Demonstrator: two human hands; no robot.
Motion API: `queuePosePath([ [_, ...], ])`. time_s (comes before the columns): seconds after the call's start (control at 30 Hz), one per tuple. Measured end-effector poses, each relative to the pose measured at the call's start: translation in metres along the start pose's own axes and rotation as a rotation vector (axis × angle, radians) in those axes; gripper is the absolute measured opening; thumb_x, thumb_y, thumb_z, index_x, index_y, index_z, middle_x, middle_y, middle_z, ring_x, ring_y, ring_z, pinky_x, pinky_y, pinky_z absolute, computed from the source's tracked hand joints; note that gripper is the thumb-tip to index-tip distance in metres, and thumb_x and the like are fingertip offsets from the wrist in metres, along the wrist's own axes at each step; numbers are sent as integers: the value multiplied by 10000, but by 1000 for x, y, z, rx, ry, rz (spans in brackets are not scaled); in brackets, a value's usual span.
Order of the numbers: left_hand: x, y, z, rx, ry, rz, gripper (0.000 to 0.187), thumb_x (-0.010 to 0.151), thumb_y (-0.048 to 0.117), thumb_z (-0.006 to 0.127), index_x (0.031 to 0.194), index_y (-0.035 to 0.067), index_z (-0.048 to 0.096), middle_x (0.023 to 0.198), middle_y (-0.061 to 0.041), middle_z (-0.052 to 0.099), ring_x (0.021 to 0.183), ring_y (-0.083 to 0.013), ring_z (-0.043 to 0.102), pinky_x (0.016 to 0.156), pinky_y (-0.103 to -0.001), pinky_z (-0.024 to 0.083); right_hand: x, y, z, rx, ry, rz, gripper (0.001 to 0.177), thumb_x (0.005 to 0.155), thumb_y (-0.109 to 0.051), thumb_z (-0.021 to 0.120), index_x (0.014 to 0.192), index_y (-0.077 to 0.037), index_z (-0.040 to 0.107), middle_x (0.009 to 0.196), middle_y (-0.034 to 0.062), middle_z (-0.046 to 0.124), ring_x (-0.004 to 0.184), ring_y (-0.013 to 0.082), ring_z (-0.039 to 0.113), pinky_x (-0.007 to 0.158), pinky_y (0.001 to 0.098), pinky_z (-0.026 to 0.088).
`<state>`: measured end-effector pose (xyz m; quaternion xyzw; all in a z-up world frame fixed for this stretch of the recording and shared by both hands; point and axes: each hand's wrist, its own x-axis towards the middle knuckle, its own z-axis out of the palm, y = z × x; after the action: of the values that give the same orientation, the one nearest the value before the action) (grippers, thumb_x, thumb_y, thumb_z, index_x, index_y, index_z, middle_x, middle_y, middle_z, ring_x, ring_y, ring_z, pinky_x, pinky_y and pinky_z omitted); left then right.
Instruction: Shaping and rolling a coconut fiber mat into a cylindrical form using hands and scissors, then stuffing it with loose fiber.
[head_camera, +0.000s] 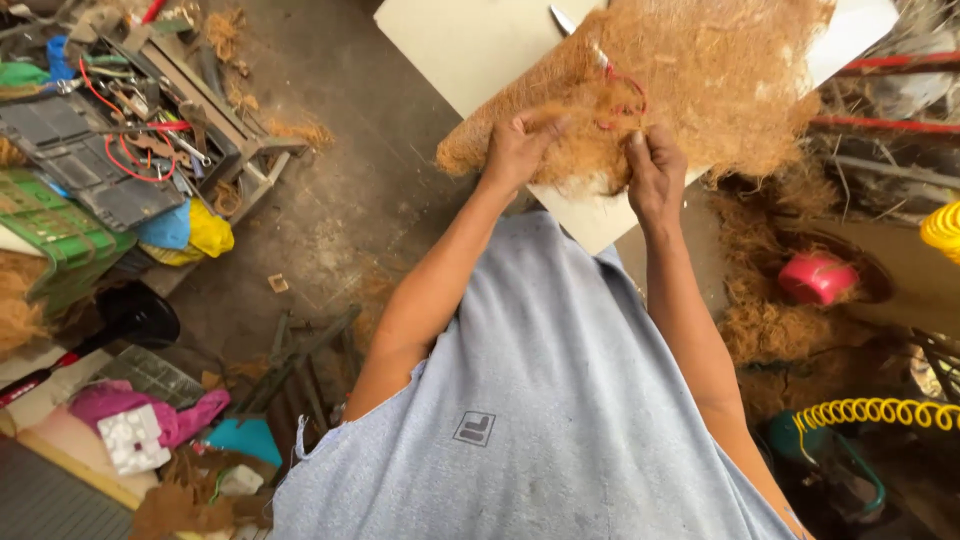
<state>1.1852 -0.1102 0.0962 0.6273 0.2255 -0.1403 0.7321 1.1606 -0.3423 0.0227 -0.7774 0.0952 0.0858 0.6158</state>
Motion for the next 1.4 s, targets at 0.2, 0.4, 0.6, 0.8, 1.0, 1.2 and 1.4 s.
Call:
queuePosePath([
  [0.2,20,-38,-2,175,-160,241,275,956,319,725,1068,69,715,1019,-217,697,1183,-411,578,1042,-547,449,-5,7,6,-18,-165,-55,575,1075,-495,486,1230,58,527,1039,276,515,1041,416,568,922,621,464],
  [0.4,46,-30,17,334,-142,149,521,743,658,632,870,157,694,1128,-115,738,1178,-302,673,844,-471,619,19,-89,22,-46,-380,7,339,949,-471,653,808,-178,556,830,-18,561,757,136,546,708,289,456],
  [0.6,60,-20,7,127,-90,106,489,710,594,740,951,183,628,937,-99,786,803,-190,775,502,-238,557,28,-87,22,218,-103,124,213,1003,-172,661,818,-180,558,901,-29,564,774,108,486,704,250,412],
  [0.8,54,-6,-3,281,-416,86,725,780,122,848,1381,275,473,1535,-156,419,1387,-351,434,1114,-530,440,36,-83,36,340,102,196,146,931,-254,679,977,-122,636,1093,62,660,1069,239,647,1010,425,552],
  [1.0,91,-31,-14,44,-254,166,729,732,10,894,1351,137,528,1233,-120,612,1162,-229,636,1021,-393,586,38,-40,32,618,226,254,218,1012,-32,589,838,-155,541,826,-8,570,724,99,508,670,253,452],
  [1.2,79,-10,-9,350,-175,-52,724,726,550,749,1314,193,521,1281,-151,625,1160,-255,631,953,-437,547,42,-15,44,868,463,379,962,842,-83,753,1537,47,100,1246,184,666,1155,237,635,1119,351,459],
  [1.4,72,-4,0,30,-242,109,581,802,-73,731,1286,176,528,1314,-200,567,1192,-294,616,865,-419,702,29,-67,38,674,24,265,138,942,-163,684,940,-138,547,878,-37,569,773,92,526,749,253,495],
])
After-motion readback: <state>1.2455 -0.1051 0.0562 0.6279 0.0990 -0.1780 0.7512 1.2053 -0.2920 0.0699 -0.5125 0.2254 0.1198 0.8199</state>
